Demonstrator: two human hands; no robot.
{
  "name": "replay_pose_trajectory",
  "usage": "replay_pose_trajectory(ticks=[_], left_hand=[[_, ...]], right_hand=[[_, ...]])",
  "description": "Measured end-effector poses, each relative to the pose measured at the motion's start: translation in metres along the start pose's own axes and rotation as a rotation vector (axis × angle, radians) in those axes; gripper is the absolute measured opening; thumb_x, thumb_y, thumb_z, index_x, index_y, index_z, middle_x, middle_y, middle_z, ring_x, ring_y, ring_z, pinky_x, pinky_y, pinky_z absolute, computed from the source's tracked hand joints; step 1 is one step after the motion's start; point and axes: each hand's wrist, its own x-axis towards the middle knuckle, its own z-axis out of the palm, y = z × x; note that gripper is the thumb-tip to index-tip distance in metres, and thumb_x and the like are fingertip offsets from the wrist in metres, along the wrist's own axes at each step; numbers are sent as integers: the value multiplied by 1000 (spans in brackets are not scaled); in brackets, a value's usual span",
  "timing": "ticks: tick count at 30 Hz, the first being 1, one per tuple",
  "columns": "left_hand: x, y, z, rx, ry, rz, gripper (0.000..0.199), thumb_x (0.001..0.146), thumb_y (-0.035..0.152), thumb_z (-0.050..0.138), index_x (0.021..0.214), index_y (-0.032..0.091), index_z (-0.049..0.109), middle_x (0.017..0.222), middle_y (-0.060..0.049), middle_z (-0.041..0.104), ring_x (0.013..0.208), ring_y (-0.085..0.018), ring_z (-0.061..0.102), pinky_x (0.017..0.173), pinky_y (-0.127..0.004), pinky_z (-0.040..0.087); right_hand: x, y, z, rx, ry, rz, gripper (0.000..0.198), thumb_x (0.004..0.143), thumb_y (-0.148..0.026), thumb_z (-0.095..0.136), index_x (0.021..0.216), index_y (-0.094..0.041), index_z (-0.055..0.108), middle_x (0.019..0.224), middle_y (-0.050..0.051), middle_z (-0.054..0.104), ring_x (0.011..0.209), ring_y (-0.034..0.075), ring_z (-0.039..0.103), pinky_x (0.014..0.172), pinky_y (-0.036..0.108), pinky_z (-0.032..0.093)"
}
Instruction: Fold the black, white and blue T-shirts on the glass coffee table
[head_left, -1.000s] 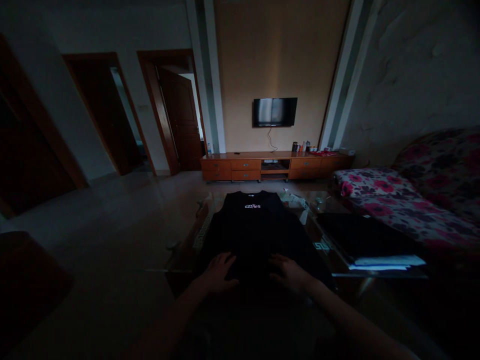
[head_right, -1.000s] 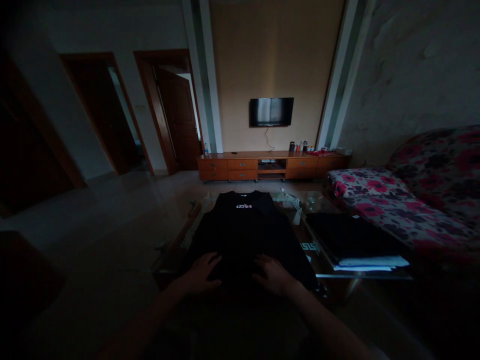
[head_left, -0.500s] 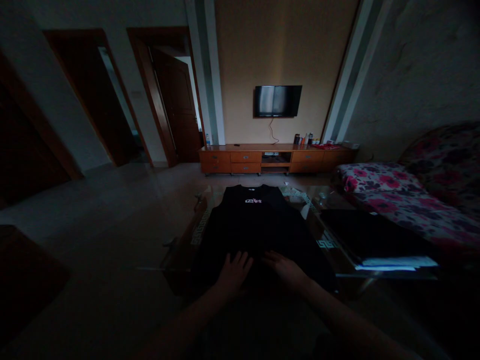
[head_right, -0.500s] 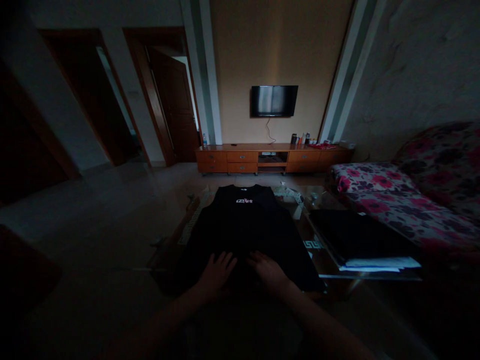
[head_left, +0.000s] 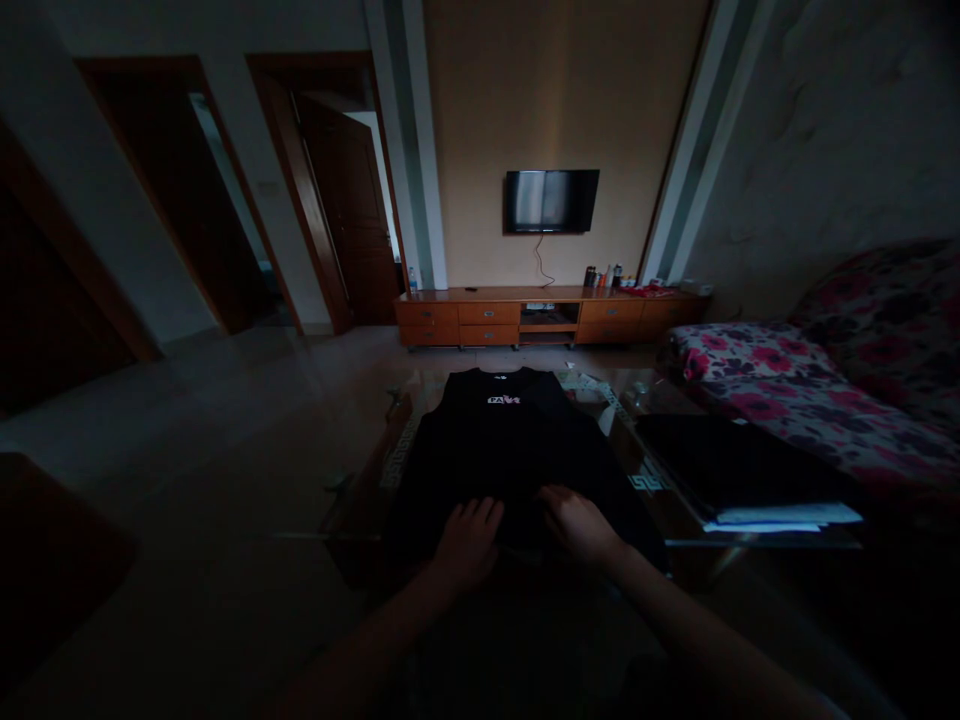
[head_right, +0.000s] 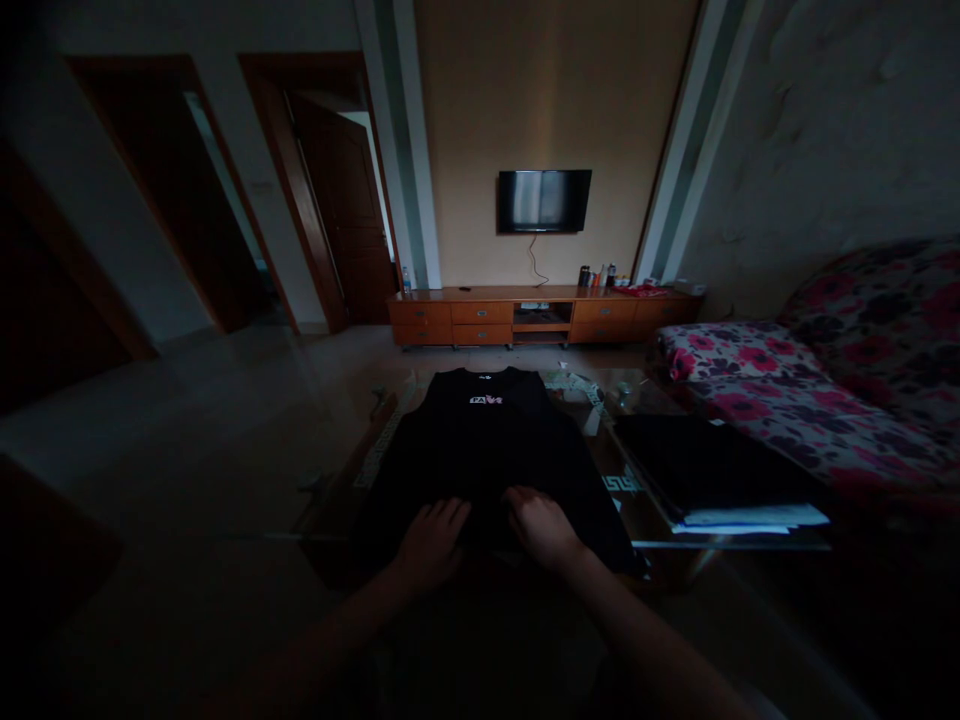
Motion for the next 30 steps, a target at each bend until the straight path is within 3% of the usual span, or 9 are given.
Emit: replay_pose_trajectory(ticks=[5, 8, 11, 16, 21, 24, 27, 30], left_hand=[[1, 1, 1, 16, 38, -32, 67, 86, 27, 56, 150, 25, 38, 150, -14, 48, 134, -37, 46, 109, -55, 36], [3, 5, -7, 30, 22, 16, 44, 90, 25, 53, 133, 23, 54, 134, -14, 60, 124, -34, 54, 104, -52, 40], [5, 9, -17, 44, 0, 22, 27, 93, 19, 47, 115, 22, 62, 115, -12, 68, 113, -30, 60, 101, -48, 43], [9, 9, -19, 80, 65, -42, 31, 93, 11, 43, 118, 18, 59, 118, -12, 66, 113, -27, 60, 96, -44, 46], [12, 2, -10, 108, 93, -59, 33, 93, 8, 42, 121, 16, 57, 122, -13, 65, 116, -27, 59, 97, -43, 45], [12, -2, -6, 90, 74, -20, 29, 98, 18, 44, 124, 16, 56, 123, -13, 65, 116, -28, 59, 101, -45, 44], [13, -4, -7, 81, 69, 25, 38, 98, 35, 51, 130, 14, 53, 127, -16, 63, 120, -31, 57, 104, -49, 41], [14, -3, -14, 99, 60, 14, 36, 95, 25, 53, 130, 15, 53, 127, -15, 64, 119, -30, 58, 102, -47, 42]], right_hand=[[-3, -3, 10, -70, -69, 2, 30, 91, -23, 50, 119, -20, 60, 120, 10, 64, 113, 24, 58, 97, 33, 44], [-7, -9, 25, -115, -117, -52, 54, 84, -35, 65, 134, -20, 54, 135, 13, 57, 124, 30, 52, 103, 41, 42], [-6, -16, 37, -172, -121, -38, 72, 81, -32, 68, 148, -23, 42, 144, 15, 51, 131, 34, 47, 105, 47, 41], [5, -22, 40, -189, -77, 14, 66, 84, -14, 55, 148, -20, 41, 139, 14, 55, 125, 30, 53, 97, 41, 46], [6, -23, 32, -148, -106, -23, 44, 87, -12, 50, 131, -19, 56, 128, 12, 62, 116, 26, 60, 91, 34, 47], [5, -22, 24, -89, -90, 6, 39, 89, -10, 46, 125, -19, 59, 123, 10, 65, 110, 23, 63, 86, 30, 47], [4, -20, 16, -57, -69, 49, 41, 90, -8, 44, 126, -20, 58, 121, 10, 67, 110, 21, 64, 87, 27, 45], [5, -20, 12, -78, -44, 58, 43, 90, -8, 45, 130, -21, 56, 122, 10, 67, 113, 21, 62, 91, 28, 43]])
